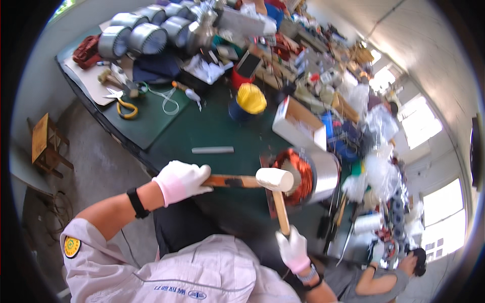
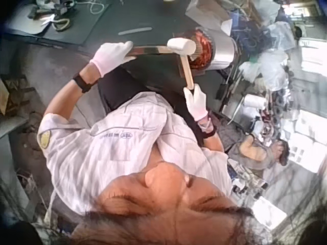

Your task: Manually winding and assembling internal copper coils into a motor stator.

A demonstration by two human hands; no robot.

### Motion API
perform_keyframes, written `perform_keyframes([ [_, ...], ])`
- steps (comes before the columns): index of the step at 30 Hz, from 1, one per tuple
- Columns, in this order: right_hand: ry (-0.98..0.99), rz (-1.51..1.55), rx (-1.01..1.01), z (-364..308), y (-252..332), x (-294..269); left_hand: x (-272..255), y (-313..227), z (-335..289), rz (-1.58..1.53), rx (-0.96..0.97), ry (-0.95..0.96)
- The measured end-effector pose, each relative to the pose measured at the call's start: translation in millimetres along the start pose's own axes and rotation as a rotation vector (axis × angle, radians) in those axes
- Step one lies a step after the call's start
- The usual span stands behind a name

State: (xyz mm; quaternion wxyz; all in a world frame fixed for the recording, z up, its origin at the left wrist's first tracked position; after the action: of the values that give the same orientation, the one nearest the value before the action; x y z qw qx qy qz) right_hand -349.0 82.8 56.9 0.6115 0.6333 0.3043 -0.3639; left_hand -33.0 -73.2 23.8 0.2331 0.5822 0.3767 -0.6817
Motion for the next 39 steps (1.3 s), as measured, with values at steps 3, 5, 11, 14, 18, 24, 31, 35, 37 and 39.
perform_keyframes([
  [3,-0.202,0.149,0.016,-4,19,-59,-12,12,-3,0.046,0.001,-0.163],
  [5,-0.354,0.820,-0.106,-12,71,-102,-13,20,0,0.065,-0.029,-0.172],
  [11,0.095,-0.160,-0.036,15,-7,10,-16,6,11,0.074,-0.027,-0.178],
  [14,0.021,-0.086,-0.165,3,-9,5,-16,6,7,0.089,-0.035,-0.217],
  [18,-0.285,0.569,0.088,-19,11,-78,-23,-5,-10,-0.075,-0.033,-0.060],
  [24,-0.316,1.224,-0.507,-19,-16,-36,-9,-15,6,-0.106,-0.070,0.000],
  [31,-0.029,0.057,0.024,-48,-47,6,-10,-18,-37,-0.418,-0.277,-0.294],
  [35,0.032,0.707,0.143,-34,-52,11,-3,-90,1,-0.913,0.116,-0.216],
  [37,0.184,0.929,0.113,-28,-38,16,16,-140,30,-1.011,0.355,-0.115],
  [39,0.129,1.006,0.162,-32,-31,14,28,-181,45,-1.078,0.519,0.000],
])
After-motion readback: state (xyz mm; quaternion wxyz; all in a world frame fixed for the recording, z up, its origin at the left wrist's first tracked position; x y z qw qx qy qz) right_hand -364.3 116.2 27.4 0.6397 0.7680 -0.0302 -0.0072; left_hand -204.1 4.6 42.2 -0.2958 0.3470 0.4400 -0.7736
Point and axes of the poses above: each hand's wrist, its own z-axis towards the middle knuckle, its own x-axis out of the palm, y = z × x, the point moved 5 cm from there along z, towards the middle knuckle, and after that the axes turned 2 degrees about y, right-handed, at the moved point
